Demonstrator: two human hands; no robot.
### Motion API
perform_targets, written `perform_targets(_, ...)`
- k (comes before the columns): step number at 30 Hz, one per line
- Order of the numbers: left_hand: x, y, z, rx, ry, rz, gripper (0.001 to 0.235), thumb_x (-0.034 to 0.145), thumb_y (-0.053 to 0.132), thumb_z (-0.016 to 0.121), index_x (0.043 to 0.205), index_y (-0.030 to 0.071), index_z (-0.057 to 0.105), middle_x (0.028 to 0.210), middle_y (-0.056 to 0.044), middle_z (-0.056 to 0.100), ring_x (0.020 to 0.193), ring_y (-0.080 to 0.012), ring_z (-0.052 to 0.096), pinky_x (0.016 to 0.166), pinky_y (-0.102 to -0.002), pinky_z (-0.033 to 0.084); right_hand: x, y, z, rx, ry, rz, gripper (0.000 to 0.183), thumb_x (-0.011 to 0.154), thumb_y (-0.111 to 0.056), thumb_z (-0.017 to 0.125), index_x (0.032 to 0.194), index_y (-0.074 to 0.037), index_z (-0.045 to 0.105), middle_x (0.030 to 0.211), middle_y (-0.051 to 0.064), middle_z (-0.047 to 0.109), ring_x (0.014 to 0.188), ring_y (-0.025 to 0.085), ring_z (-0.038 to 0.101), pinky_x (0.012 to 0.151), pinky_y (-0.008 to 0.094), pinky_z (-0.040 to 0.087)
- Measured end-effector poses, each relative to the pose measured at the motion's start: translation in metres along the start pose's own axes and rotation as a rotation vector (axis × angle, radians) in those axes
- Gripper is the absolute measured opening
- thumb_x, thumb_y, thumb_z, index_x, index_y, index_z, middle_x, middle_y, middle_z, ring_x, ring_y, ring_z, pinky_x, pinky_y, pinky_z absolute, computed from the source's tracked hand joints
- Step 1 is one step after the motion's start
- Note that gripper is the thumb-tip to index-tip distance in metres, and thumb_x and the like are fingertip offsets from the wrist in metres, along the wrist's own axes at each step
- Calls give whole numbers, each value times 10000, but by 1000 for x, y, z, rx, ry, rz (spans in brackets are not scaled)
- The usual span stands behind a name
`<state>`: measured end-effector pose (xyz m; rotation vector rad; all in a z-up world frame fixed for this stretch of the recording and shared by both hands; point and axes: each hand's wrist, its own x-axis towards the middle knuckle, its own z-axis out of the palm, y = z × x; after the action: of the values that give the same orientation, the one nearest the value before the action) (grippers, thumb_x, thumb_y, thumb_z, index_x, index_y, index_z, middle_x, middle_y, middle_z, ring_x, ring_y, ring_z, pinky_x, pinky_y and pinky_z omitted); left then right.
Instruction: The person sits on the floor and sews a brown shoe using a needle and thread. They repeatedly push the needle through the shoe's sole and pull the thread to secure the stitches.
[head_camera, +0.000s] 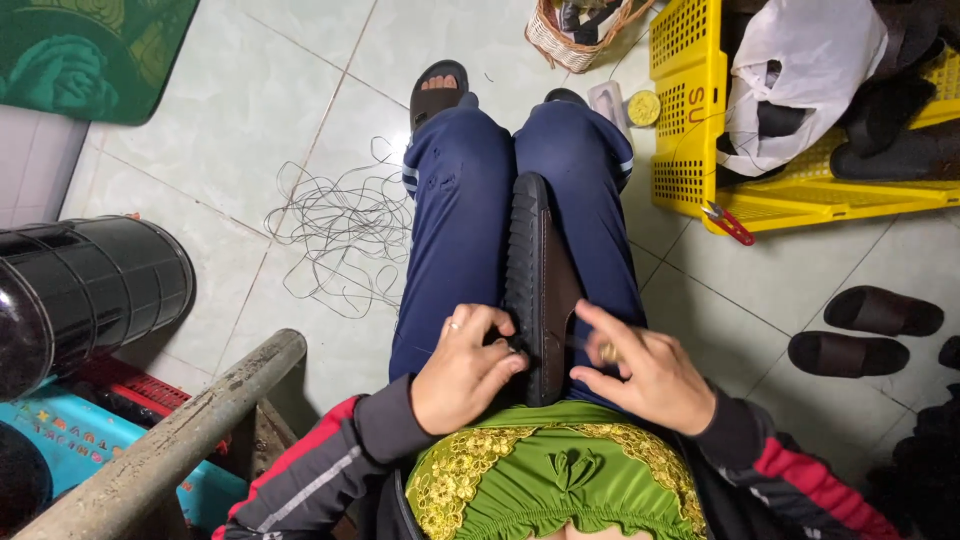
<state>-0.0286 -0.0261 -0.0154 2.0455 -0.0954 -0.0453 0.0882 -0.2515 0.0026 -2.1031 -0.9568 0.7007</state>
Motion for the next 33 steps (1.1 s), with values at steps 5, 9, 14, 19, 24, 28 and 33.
perform_targets(5,29,2,-21,-528,91,-9,385,1010,249,407,747,31,587,1120,-174,569,1024,-361,536,842,-417,420,-13,8,15,318,110,84,182,744,-89,704,921,-103,746,663,31,741,531,151,695,483,260,549)
perform_targets(9,60,-4,-23,-801,135,-69,432,1004,212,409,729,3,670,676,-145,626,456,-183,572,435,-282,447,1,3,10,375,134,82,127,747,-64,691,853,-92,754,607,24,726,544,103,701,479,254,540)
perform_targets(14,90,-20,-11,-958,303,-198,443,1008,238,404,653,35,574,525,-76,530,433,-132,507,367,-207,364,21,3,19,374,147,50,121,760,-56,674,855,-89,741,608,34,720,502,166,684,470,284,536)
perform_targets(19,80,-49,-28,-1116,216,-277,441,1027,241,400,893,-93,655,625,-80,533,597,-156,608,406,-184,427,17,3,13,340,157,80,81,771,-68,697,838,-95,734,619,33,711,536,176,693,509,295,549)
perform_targets(24,50,-51,-96,211,243,-268,317,877,331,726,779,41,640,770,-128,573,677,-339,608,588,-404,487,11,1,-10,-175,7,-169,409,897,-145,540,1307,-146,553,1052,103,590,704,303,688,513,417,559)
perform_targets(28,45,-39,-71,533,395,75,282,811,-8,693,1031,-123,558,1064,-278,512,1005,-471,553,844,-489,488,19,-3,-10,-310,-10,-256,434,936,-217,496,1369,-193,505,850,67,578,579,303,638,462,400,526)
perform_targets(33,34,-7,-18,-106,132,191,789,824,269,726,1427,-32,316,1476,-291,277,1368,-461,317,1133,-503,304,22,-2,-14,-414,-23,-316,374,939,-209,476,1294,-236,590,744,5,514,536,256,596,454,350,494)
